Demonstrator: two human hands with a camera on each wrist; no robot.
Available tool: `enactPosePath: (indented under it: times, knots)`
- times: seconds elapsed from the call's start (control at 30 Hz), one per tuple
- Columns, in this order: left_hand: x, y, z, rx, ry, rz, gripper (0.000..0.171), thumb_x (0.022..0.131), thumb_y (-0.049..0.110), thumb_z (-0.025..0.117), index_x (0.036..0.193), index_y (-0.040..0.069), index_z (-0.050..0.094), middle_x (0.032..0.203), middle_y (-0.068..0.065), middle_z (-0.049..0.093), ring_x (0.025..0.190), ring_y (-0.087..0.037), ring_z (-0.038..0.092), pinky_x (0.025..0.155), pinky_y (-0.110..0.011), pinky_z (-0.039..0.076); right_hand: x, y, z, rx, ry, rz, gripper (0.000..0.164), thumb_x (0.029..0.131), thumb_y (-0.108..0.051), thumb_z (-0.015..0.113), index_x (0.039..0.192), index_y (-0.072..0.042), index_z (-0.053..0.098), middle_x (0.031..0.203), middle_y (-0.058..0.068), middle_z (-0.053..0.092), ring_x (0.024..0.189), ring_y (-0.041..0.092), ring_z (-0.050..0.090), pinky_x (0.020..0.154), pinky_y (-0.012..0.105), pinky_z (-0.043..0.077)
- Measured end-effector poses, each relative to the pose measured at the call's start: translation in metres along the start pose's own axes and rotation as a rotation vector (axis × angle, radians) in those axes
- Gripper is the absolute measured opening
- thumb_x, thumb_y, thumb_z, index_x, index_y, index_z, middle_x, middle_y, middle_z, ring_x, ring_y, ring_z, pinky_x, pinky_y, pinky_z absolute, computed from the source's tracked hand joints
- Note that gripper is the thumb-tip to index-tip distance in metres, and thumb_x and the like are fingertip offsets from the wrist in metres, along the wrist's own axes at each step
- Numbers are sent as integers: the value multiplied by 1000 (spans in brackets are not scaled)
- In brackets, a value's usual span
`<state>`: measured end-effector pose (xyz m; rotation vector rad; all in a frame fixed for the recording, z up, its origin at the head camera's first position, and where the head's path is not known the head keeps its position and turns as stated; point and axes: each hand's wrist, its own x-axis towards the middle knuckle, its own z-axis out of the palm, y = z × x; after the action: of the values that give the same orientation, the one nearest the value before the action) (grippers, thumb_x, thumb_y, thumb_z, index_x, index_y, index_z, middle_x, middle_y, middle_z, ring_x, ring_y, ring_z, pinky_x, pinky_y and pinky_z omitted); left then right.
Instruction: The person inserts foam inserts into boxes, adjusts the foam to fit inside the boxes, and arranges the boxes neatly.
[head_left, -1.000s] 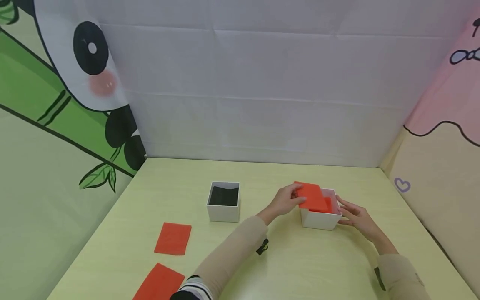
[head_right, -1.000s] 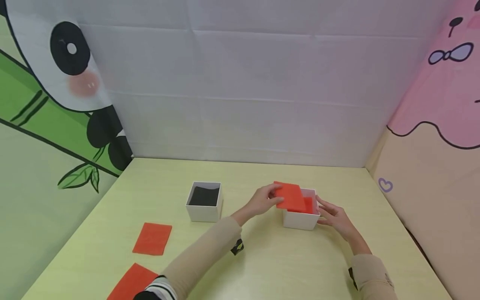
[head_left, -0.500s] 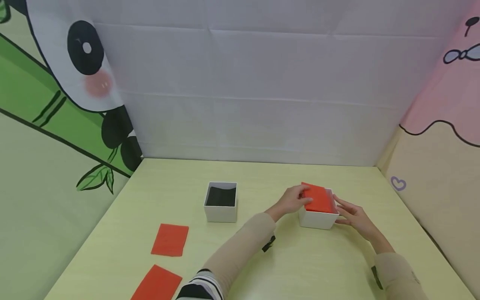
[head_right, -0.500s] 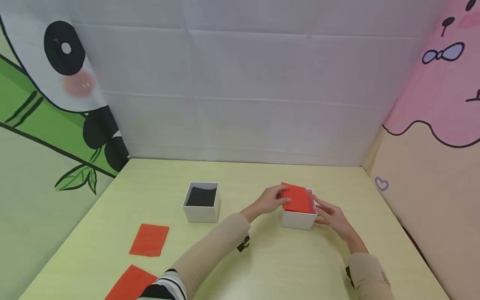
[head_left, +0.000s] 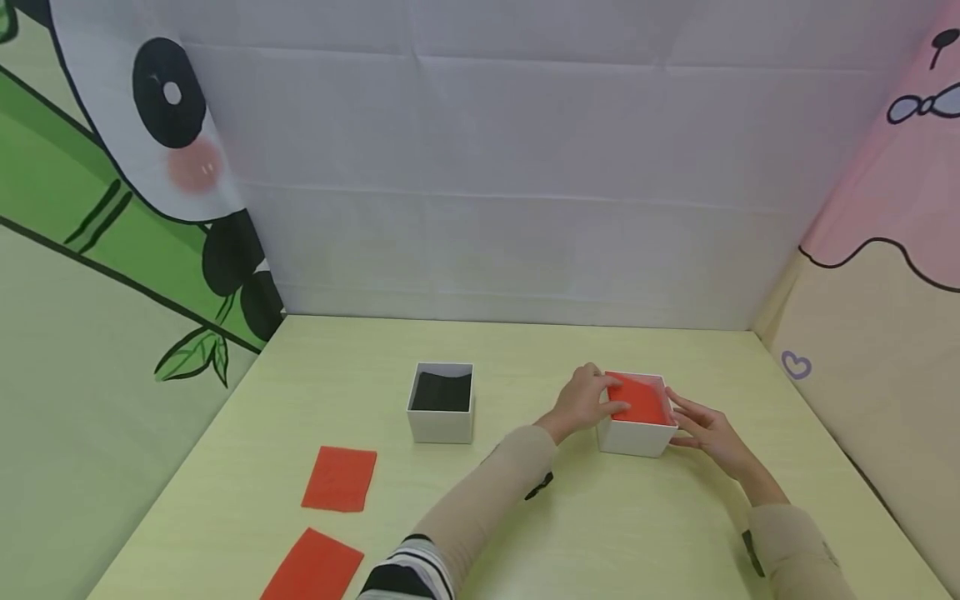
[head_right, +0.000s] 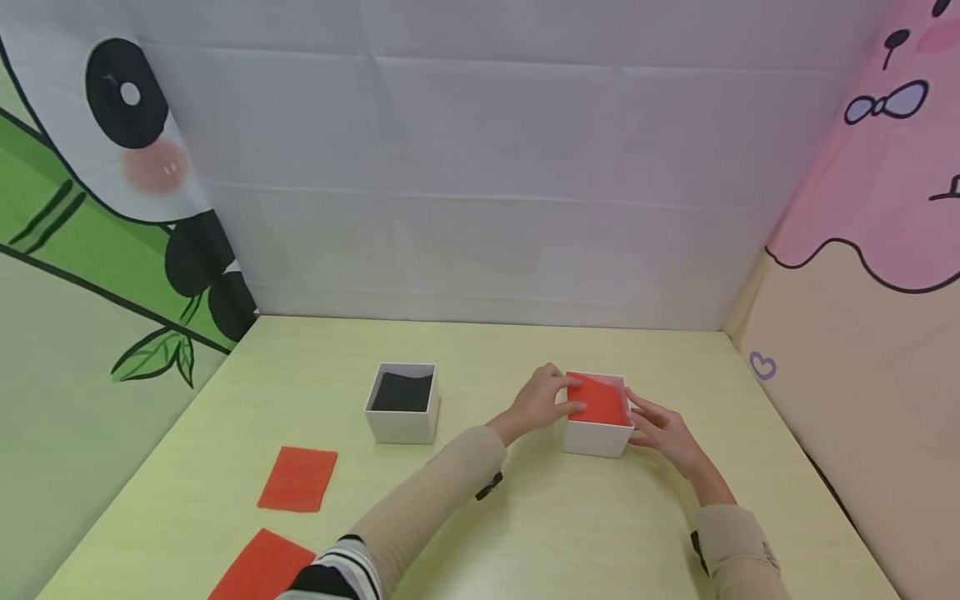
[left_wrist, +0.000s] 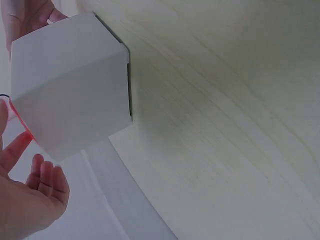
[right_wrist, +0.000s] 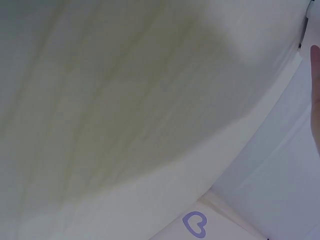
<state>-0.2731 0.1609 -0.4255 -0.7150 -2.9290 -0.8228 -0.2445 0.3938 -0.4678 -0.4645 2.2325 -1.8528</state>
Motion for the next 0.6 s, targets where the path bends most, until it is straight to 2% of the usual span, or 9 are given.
enactPosePath:
  times: [0.1,0.13,0.2,0.33,0.6]
  knots:
    - [-3,0,0,135,65,60,37,83,45,57,110,20,65,108,2,46,101,-10,39,76,-19,37,-1,0,0,-17,11,8,50,94,-18,46,137,-2,25,129,8,44,97,-5,52,75,34,48]
    - [-5,-1,0,189,87,91,36,85,47,54,107,22,67,113,1,45,105,-11,37,79,-21,36,-2,1,0,-23,16,9,51,94,-19,46,137,-2,25,130,9,43,97,-5,52,75,34,48]
    - [-6,0,-1,284,119,149,35,87,49,49,99,23,69,119,0,45,112,-13,35,84,-25,35,-3,1,0,-26,18,3,51,94,-19,46,137,-2,25,129,6,44,97,-5,52,75,34,48]
    - [-9,3,-1,382,135,214,39,89,49,44,86,23,73,122,-1,46,116,-14,34,87,-28,35,-3,2,-2,-12,10,-29,49,95,-17,45,137,-1,25,114,-21,46,98,-4,52,74,32,48]
    - [-10,3,4,442,71,181,42,88,53,42,73,25,68,127,-2,44,119,-16,31,87,-31,36,-1,4,-1,-3,-6,-46,48,95,-15,45,136,-1,25,112,-23,48,97,-4,53,73,30,49]
